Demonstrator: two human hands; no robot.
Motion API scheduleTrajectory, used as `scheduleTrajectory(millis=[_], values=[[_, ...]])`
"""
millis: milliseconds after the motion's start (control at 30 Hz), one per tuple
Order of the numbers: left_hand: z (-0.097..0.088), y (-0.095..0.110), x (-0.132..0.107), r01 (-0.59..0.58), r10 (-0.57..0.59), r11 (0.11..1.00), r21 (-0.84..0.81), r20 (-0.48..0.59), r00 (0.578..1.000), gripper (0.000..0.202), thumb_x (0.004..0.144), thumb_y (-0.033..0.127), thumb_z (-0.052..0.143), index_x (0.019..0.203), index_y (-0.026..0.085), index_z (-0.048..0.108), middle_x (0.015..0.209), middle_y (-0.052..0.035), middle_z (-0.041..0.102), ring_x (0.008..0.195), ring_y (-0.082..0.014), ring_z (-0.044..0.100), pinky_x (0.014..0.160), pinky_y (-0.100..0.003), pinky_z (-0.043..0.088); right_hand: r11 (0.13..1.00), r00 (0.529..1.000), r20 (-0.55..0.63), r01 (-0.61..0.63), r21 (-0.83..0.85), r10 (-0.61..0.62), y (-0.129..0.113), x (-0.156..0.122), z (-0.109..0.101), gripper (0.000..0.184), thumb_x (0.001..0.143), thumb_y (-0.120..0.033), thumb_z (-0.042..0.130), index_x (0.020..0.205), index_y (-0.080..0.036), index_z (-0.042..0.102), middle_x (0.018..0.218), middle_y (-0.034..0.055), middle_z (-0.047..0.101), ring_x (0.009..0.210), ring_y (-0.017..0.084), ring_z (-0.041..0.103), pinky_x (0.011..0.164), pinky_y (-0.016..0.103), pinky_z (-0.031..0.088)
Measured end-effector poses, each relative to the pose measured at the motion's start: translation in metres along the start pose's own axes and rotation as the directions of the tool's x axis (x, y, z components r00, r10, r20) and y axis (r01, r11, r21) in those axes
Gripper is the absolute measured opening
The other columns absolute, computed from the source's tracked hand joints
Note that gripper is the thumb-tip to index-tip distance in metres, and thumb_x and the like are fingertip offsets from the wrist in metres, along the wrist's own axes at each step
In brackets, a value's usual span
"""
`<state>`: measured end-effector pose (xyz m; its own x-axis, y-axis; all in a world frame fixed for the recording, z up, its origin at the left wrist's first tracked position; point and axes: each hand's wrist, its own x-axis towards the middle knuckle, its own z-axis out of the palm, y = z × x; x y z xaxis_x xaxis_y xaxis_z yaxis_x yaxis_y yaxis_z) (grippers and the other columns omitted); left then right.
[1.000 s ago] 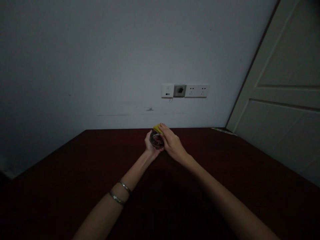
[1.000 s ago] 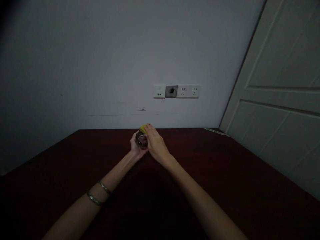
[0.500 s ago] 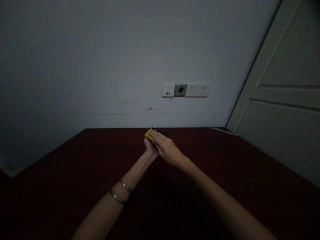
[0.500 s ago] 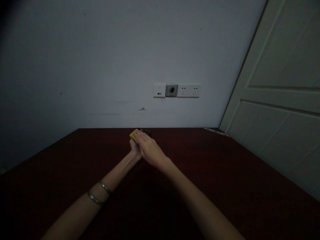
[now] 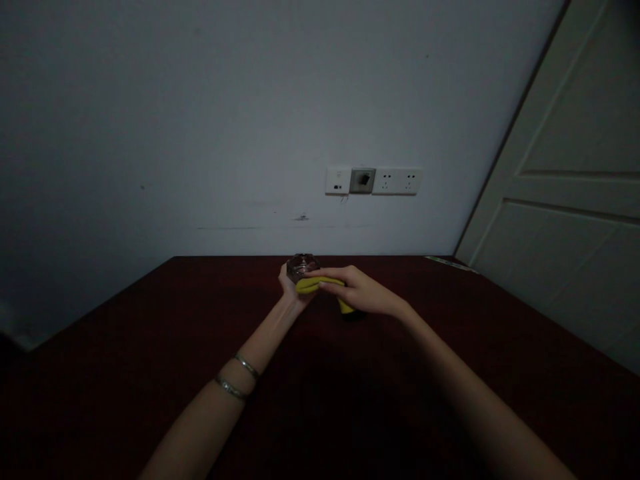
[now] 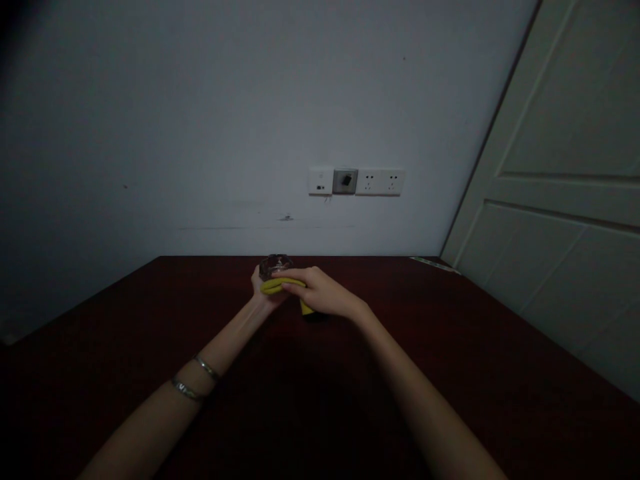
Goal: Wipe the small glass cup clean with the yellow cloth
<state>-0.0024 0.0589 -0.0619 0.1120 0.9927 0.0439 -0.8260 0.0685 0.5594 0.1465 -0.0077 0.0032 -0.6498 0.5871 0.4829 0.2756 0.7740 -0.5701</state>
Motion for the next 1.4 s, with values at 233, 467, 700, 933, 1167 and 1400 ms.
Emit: scheduleTrajectory(millis=[233, 467, 700, 933, 1167, 1400], values=[[0.004, 0.011, 0.0, 0.058, -0.069, 0.995, -0.085, -0.134, 0.989, 0.042, 0.078, 0.043, 0.035, 0.075, 0.011, 0.062, 0.065, -0.0107, 0.063, 0.058, -0.0244, 0.061, 0.052, -0.036, 0.049, 0.987, 0.986, -0.058, -0.159, 0.001, 0.159, 0.043, -0.006, -0.007, 0.032, 0.087, -0.026, 0.048, 0.117, -0.025, 0.06, 0.117, 0.0031, 0.065, 0.104, 0.02, 0.061, 0.093, 0.04, 0.046], [-0.01, 0.022, 0.002, 0.088, -0.096, 0.991, -0.099, -0.075, 0.993, 0.056, 0.081, 0.047, 0.019, 0.075, 0.011, 0.061, 0.069, -0.0163, 0.061, 0.045, -0.0178, 0.05, 0.036, -0.025, 0.032, 0.975, 0.963, -0.18, -0.215, -0.065, 0.2, 0.078, -0.014, 0.007, 0.031, 0.088, -0.03, 0.047, 0.115, -0.022, 0.061, 0.114, 0.006, 0.066, 0.104, 0.022, 0.062, 0.093, 0.043, 0.047], [-0.003, 0.021, -0.001, 0.205, -0.209, 0.973, -0.108, -0.034, 0.977, 0.063, 0.082, 0.052, 0.016, 0.079, 0.009, 0.061, 0.072, -0.0172, 0.059, 0.047, -0.0169, 0.048, 0.038, -0.024, 0.032, 0.945, 0.986, -0.152, 0.019, -0.326, -0.073, 0.103, -0.027, 0.066, 0.044, 0.09, -0.015, 0.037, 0.133, -0.017, 0.041, 0.138, 0.0105, 0.046, 0.133, 0.019, 0.034, 0.108, 0.042, 0.033], [0.006, 0.018, -0.003, 0.29, -0.289, 0.956, -0.052, 0.023, 0.957, 0.06, 0.08, 0.053, 0.021, 0.079, 0.009, 0.061, 0.073, -0.0178, 0.06, 0.048, -0.0168, 0.049, 0.038, -0.024, 0.032, 0.918, 0.994, 0.101, 0.078, -0.388, -0.042, 0.092, -0.029, 0.09, 0.044, 0.088, -0.013, 0.039, 0.131, -0.017, 0.045, 0.134, 0.0118, 0.05, 0.127, 0.021, 0.043, 0.107, 0.043, 0.033], [0.005, 0.017, -0.003, 0.307, -0.305, 0.951, -0.045, 0.041, 0.951, 0.056, 0.08, 0.051, 0.026, 0.082, 0.008, 0.061, 0.074, -0.0183, 0.061, 0.048, -0.017, 0.049, 0.039, -0.024, 0.032, 0.996, 0.991, 0.1, -0.086, -0.029, 0.088, 0.086, -0.025, 0.083, 0.041, 0.077, -0.035, 0.062, 0.116, -0.021, 0.062, 0.124, 0.0079, 0.06, 0.116, 0.025, 0.054, 0.101, 0.042, 0.039], [0.008, 0.012, -0.005, 0.344, -0.343, 0.939, 0.0, 0.077, 0.936, 0.058, 0.081, 0.051, 0.023, 0.084, 0.007, 0.061, 0.072, -0.0186, 0.062, 0.046, -0.0176, 0.049, 0.038, -0.025, 0.033, 0.946, 0.89, -0.34, -0.241, 0.217, 0.304, 0.096, -0.016, 0.041, 0.029, 0.077, -0.026, 0.054, 0.101, -0.018, 0.069, 0.105, 0.0065, 0.069, 0.1, 0.024, 0.063, 0.094, 0.043, 0.044]])
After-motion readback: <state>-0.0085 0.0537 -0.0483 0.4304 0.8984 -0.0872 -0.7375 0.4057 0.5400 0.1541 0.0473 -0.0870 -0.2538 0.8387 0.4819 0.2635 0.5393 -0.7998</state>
